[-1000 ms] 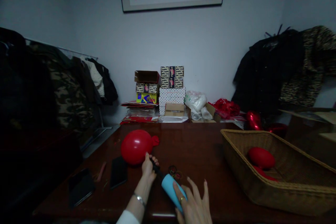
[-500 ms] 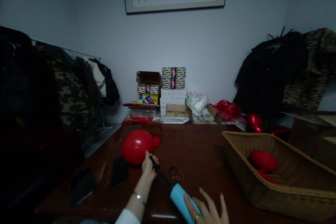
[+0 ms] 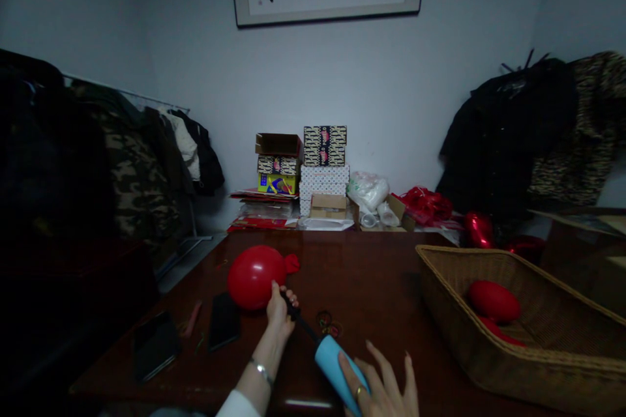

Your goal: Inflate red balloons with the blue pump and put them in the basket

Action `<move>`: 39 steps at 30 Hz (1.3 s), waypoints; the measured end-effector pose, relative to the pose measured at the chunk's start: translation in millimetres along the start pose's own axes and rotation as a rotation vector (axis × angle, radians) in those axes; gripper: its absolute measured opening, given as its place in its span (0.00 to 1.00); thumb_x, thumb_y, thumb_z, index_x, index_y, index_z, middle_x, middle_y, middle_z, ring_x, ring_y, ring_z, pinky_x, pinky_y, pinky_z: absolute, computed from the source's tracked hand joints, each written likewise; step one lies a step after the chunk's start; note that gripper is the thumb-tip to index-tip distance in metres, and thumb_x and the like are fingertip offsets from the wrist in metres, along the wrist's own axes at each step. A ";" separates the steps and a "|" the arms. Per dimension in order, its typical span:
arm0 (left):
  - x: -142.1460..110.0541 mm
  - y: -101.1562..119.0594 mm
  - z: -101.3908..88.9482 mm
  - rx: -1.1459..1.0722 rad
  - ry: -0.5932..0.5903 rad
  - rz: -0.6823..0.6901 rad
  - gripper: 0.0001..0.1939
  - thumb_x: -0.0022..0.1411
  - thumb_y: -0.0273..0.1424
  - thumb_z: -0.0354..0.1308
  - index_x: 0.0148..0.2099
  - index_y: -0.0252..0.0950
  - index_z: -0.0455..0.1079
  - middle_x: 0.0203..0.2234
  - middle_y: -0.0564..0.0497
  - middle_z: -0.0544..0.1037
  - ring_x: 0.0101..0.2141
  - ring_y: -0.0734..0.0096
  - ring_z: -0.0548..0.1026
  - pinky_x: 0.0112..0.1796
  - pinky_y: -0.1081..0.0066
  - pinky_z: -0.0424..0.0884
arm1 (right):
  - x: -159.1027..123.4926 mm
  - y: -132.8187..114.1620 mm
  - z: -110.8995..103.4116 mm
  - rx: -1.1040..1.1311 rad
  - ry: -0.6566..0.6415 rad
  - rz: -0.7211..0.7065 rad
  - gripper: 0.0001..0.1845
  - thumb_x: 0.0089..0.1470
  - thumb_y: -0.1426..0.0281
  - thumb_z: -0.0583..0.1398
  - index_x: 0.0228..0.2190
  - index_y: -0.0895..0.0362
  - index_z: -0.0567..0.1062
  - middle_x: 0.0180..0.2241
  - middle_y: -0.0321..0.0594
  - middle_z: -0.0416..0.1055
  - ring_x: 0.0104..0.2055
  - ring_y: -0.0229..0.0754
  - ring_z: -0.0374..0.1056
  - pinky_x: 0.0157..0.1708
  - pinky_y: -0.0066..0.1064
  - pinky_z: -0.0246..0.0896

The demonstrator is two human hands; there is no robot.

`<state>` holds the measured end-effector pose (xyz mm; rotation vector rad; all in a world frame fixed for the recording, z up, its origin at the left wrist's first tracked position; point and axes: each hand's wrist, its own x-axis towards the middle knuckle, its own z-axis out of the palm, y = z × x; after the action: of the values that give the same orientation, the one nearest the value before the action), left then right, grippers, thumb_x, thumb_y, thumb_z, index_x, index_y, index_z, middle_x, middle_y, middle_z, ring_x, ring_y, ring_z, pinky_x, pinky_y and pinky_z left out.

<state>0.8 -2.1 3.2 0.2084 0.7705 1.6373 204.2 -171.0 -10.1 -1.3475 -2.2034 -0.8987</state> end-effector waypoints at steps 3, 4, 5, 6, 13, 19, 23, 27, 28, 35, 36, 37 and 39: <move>-5.6 -5.8 -0.1 0.016 -0.020 -0.005 0.21 0.55 0.50 0.53 0.27 0.38 0.55 0.13 0.60 0.58 0.13 0.80 0.58 0.15 0.79 0.54 | 12.7 -9.0 2.5 0.071 -0.049 0.045 0.36 0.45 0.68 0.55 0.57 0.44 0.56 0.43 0.32 0.72 0.50 0.53 0.61 0.53 0.60 0.09; -7.7 -8.1 -0.1 0.020 -0.026 -0.008 0.21 0.55 0.50 0.53 0.27 0.38 0.55 0.13 0.59 0.58 0.13 0.80 0.58 0.15 0.79 0.54 | 18.0 -12.5 3.8 0.099 -0.067 0.062 0.36 0.45 0.68 0.55 0.57 0.44 0.56 0.43 0.32 0.72 0.51 0.53 0.60 0.53 0.60 0.09; -9.7 -10.3 -0.2 0.025 -0.031 -0.014 0.21 0.55 0.50 0.53 0.27 0.38 0.55 0.13 0.59 0.58 0.13 0.80 0.58 0.15 0.78 0.54 | 23.7 -16.1 5.1 0.125 -0.085 0.086 0.35 0.45 0.69 0.54 0.56 0.43 0.56 0.44 0.32 0.72 0.51 0.53 0.59 0.53 0.61 0.10; -11.2 -12.3 -0.3 0.030 -0.035 -0.020 0.20 0.55 0.50 0.53 0.27 0.38 0.55 0.13 0.59 0.58 0.13 0.80 0.58 0.15 0.78 0.54 | 29.6 -19.8 6.4 0.150 -0.101 0.111 0.35 0.45 0.70 0.54 0.56 0.43 0.56 0.44 0.32 0.72 0.52 0.53 0.59 0.53 0.61 0.12; -7.8 -15.6 -6.6 0.056 -0.039 -0.030 0.19 0.56 0.48 0.53 0.28 0.38 0.56 0.13 0.59 0.59 0.13 0.79 0.59 0.16 0.77 0.56 | 57.4 -40.9 9.2 0.249 -0.189 0.254 0.33 0.44 0.73 0.54 0.53 0.42 0.61 0.44 0.35 0.71 0.53 0.53 0.58 0.53 0.64 0.24; -3.7 -17.1 -13.5 0.066 -0.035 -0.034 0.19 0.56 0.48 0.53 0.27 0.38 0.55 0.12 0.60 0.59 0.13 0.79 0.60 0.16 0.77 0.57 | 57.1 -43.7 6.9 0.269 -0.258 0.283 0.33 0.43 0.74 0.54 0.53 0.43 0.62 0.46 0.36 0.70 0.54 0.54 0.57 0.52 0.66 0.23; -3.0 -19.7 -12.2 0.059 -0.028 -0.018 0.19 0.57 0.47 0.53 0.27 0.38 0.55 0.12 0.60 0.58 0.13 0.79 0.59 0.16 0.78 0.56 | 54.1 -40.9 6.8 0.272 -0.252 0.267 0.33 0.44 0.73 0.54 0.54 0.42 0.61 0.47 0.35 0.69 0.55 0.54 0.56 0.53 0.65 0.21; -2.4 -21.7 -8.7 0.046 -0.041 -0.007 0.19 0.59 0.45 0.51 0.26 0.38 0.54 0.12 0.59 0.58 0.13 0.79 0.58 0.15 0.78 0.55 | 47.8 -36.4 6.9 0.248 -0.208 0.234 0.34 0.45 0.72 0.54 0.55 0.42 0.59 0.47 0.35 0.70 0.54 0.54 0.57 0.53 0.66 0.21; -2.2 -21.8 -8.0 0.043 -0.040 -0.006 0.18 0.60 0.45 0.50 0.26 0.38 0.54 0.12 0.59 0.58 0.13 0.79 0.58 0.15 0.78 0.55 | 45.5 -35.0 7.2 0.239 -0.191 0.224 0.34 0.45 0.71 0.54 0.55 0.42 0.59 0.46 0.35 0.70 0.54 0.54 0.58 0.52 0.66 0.22; 4.6 -13.5 -8.1 0.023 -0.025 0.017 0.18 0.61 0.43 0.48 0.26 0.37 0.55 0.13 0.59 0.58 0.13 0.80 0.58 0.15 0.78 0.54 | 17.2 -19.6 11.0 0.152 -0.063 0.112 0.36 0.43 0.68 0.56 0.56 0.42 0.56 0.44 0.33 0.72 0.50 0.54 0.62 0.53 0.63 0.16; 5.8 -11.9 -8.4 0.021 -0.031 0.014 0.18 0.61 0.43 0.48 0.26 0.37 0.55 0.13 0.59 0.58 0.13 0.80 0.58 0.15 0.78 0.54 | 12.1 -16.4 10.8 0.136 -0.056 0.096 0.37 0.44 0.68 0.56 0.57 0.43 0.55 0.44 0.33 0.72 0.49 0.54 0.63 0.53 0.63 0.16; 6.8 -10.6 -8.6 0.017 -0.034 0.010 0.18 0.62 0.43 0.48 0.26 0.37 0.55 0.13 0.59 0.58 0.13 0.80 0.58 0.15 0.78 0.54 | 7.1 -12.9 10.2 0.119 -0.051 0.080 0.37 0.44 0.66 0.56 0.57 0.43 0.55 0.44 0.33 0.72 0.49 0.54 0.63 0.53 0.63 0.15; 7.7 -8.8 -8.6 0.006 -0.043 0.000 0.18 0.62 0.43 0.47 0.26 0.37 0.54 0.13 0.59 0.58 0.13 0.80 0.58 0.15 0.78 0.54 | -2.8 -5.6 8.0 0.084 -0.054 0.047 0.38 0.44 0.64 0.57 0.58 0.43 0.53 0.44 0.33 0.72 0.48 0.55 0.64 0.53 0.63 0.17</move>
<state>1.5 2.2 -10.7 0.2469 0.7428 1.6262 200.4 -168.9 -19.3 -1.3928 -2.2137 -0.7529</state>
